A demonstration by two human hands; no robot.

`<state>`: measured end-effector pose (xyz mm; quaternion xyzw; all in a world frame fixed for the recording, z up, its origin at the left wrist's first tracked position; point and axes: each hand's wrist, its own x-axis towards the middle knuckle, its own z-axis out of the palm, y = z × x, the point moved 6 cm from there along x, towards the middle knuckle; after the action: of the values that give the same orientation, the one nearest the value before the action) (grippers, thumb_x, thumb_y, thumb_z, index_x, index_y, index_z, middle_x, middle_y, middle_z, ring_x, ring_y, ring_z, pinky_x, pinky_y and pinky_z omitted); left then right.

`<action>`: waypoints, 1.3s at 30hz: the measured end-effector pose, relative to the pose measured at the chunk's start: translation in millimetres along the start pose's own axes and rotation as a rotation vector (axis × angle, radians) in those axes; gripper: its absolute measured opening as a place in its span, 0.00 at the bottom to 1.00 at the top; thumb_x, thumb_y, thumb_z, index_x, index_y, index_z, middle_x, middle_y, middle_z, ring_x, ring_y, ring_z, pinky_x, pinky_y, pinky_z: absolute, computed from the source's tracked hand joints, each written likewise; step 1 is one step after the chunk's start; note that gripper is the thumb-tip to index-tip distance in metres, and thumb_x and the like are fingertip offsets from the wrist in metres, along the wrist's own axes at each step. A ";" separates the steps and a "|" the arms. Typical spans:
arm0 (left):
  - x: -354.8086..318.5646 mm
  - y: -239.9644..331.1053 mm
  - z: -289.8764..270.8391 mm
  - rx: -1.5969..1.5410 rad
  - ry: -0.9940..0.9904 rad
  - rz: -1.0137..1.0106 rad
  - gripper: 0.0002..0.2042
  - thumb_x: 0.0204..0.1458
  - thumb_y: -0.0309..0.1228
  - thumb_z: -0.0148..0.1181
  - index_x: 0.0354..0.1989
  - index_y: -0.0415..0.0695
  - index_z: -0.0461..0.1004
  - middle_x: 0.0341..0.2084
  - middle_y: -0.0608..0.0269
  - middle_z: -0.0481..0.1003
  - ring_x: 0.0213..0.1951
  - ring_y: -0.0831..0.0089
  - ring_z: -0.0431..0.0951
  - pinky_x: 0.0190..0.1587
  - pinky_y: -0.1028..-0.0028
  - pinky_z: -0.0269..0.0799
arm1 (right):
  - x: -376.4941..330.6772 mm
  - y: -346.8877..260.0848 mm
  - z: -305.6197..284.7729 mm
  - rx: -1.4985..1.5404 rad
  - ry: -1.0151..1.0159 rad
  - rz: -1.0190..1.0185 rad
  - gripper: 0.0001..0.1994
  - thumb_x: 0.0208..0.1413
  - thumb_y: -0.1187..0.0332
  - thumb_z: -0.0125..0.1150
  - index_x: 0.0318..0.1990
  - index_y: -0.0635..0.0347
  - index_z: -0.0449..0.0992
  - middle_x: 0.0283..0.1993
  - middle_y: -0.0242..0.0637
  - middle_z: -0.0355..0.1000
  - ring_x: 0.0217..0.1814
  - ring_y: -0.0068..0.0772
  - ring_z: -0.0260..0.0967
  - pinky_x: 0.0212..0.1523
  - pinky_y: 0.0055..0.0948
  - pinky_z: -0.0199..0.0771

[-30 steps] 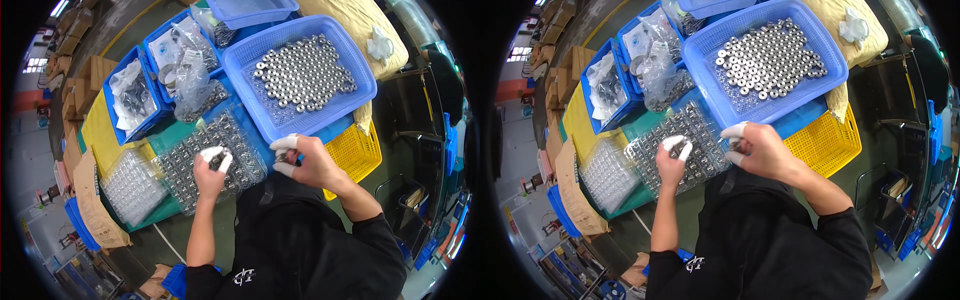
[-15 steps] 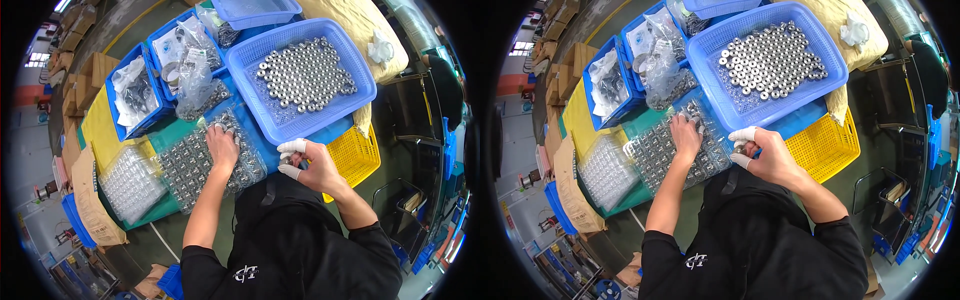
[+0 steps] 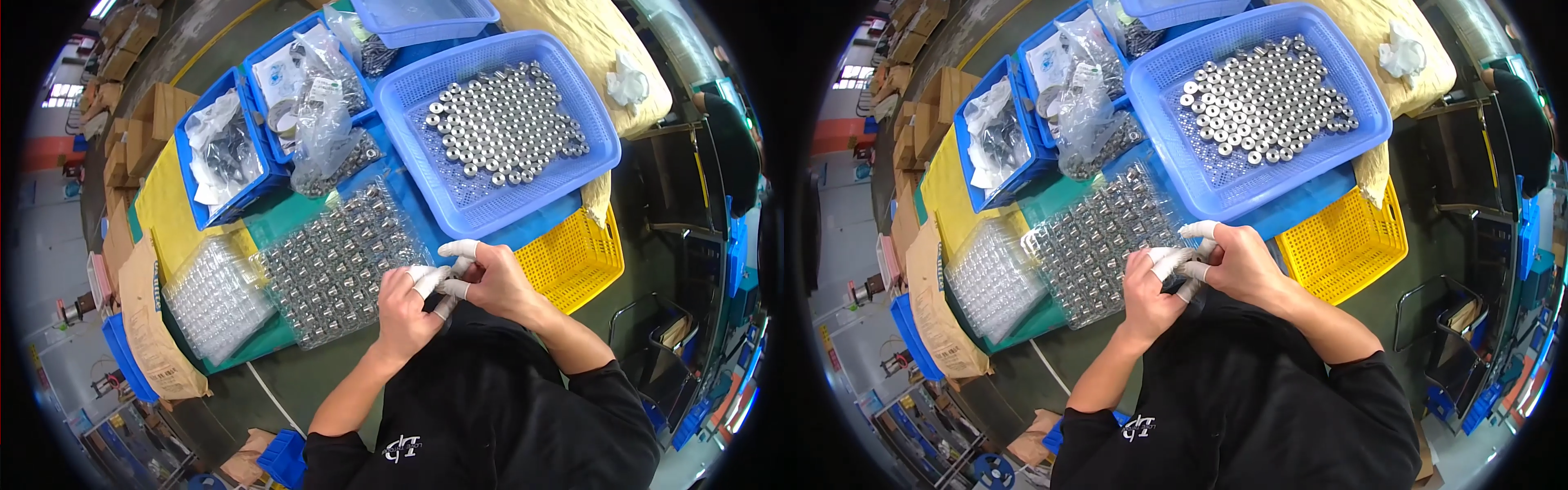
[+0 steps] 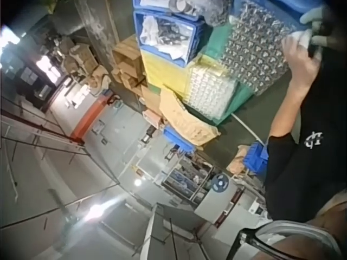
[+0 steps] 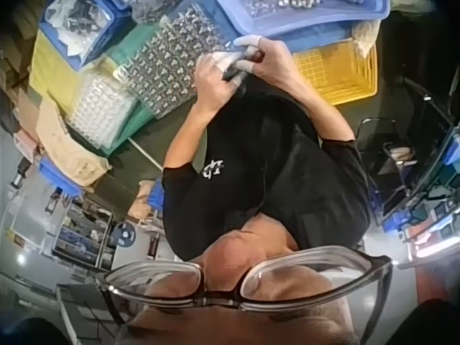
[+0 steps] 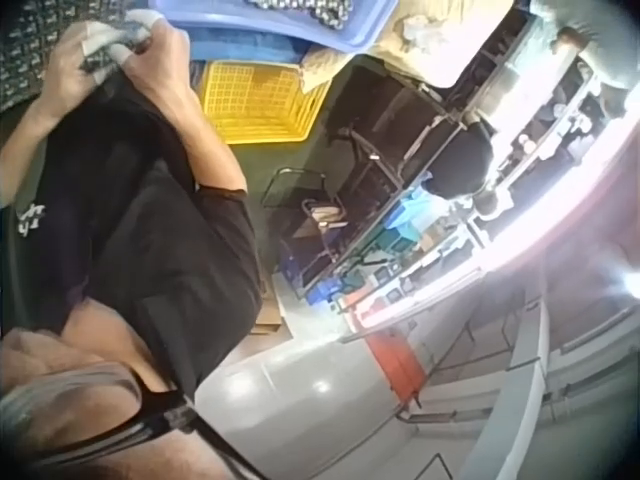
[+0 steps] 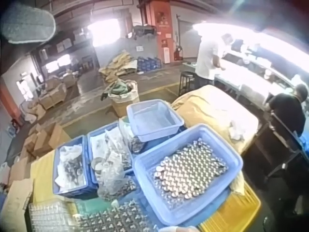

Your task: Wiping small metal parts with a cloth and packing them into plastic grid trays.

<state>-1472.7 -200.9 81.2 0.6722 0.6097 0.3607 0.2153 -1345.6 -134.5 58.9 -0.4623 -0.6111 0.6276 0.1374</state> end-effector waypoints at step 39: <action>-45.1 -106.4 -4.9 0.397 0.169 -0.269 0.14 0.42 0.28 0.70 0.39 0.42 0.79 0.41 0.58 0.74 0.48 0.56 0.69 0.53 0.60 0.65 | 123.3 -8.2 -64.0 -0.989 0.180 -0.290 0.09 0.44 0.71 0.61 0.35 0.63 0.76 0.34 0.50 0.75 0.39 0.51 0.76 0.42 0.45 0.75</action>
<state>-1546.9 -228.1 -3.3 0.5816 0.7684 0.2570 0.0732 -1366.9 -0.8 26.6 -0.4345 -0.8781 0.1963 0.0402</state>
